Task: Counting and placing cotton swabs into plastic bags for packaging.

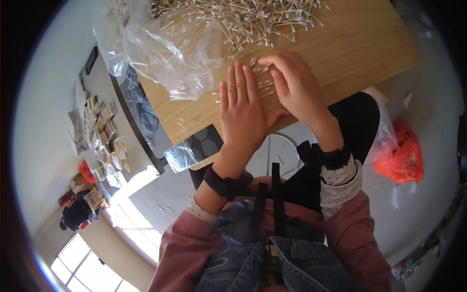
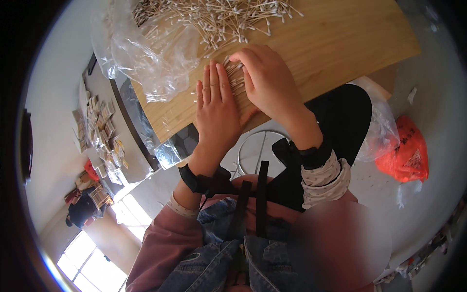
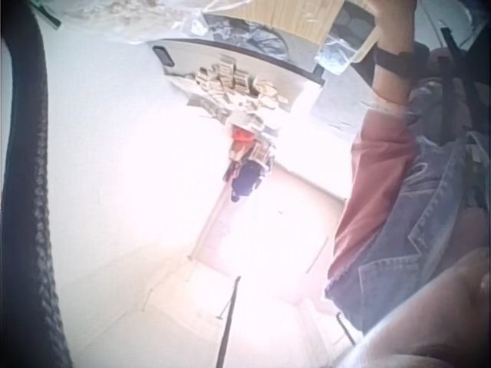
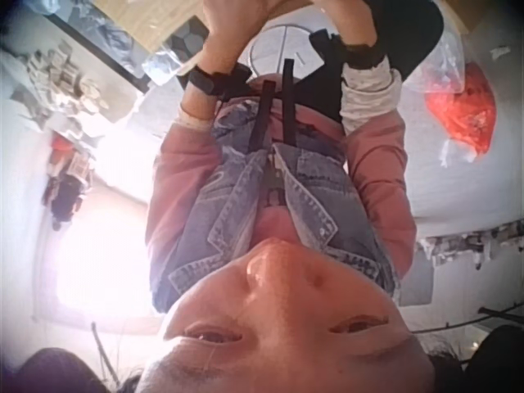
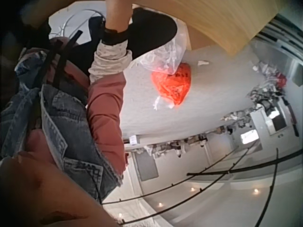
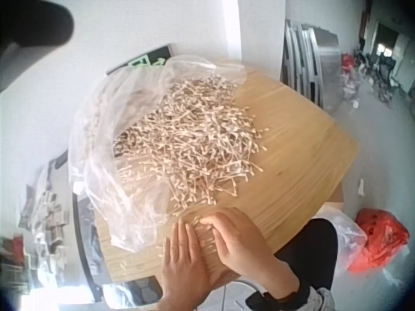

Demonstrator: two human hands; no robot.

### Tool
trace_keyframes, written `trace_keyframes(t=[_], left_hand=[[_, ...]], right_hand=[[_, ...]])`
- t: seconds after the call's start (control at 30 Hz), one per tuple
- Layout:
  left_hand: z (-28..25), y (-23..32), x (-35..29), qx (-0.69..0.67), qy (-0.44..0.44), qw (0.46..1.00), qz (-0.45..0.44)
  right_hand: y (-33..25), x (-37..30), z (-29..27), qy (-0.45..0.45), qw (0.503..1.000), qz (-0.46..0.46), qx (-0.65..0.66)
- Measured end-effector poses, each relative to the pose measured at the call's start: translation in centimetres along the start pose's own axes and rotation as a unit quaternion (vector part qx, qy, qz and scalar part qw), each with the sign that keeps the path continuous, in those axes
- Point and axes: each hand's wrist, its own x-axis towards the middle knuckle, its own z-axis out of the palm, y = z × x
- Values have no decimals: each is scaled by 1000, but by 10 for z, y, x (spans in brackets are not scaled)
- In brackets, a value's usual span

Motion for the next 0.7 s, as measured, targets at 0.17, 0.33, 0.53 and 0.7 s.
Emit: trace_keyframes(t=[0.17, 0.33, 0.53, 0.7], left_hand=[[8, -17, 20, 20, 33, 999, 17], [4, -1, -9, -25, -1, 999, 24], [-6, -4, -13, -109, 12, 994, 18], [-16, -19, -27, -209, 74, 974, -35]], right_hand=[[-1, 2, -1, 17, 1000, 0, -8], [1, -1, -3, 28, 999, 23, -15], [8, -6, 1, 46, 998, 40, 20], [9, -2, -3, 21, 999, 22, 14]])
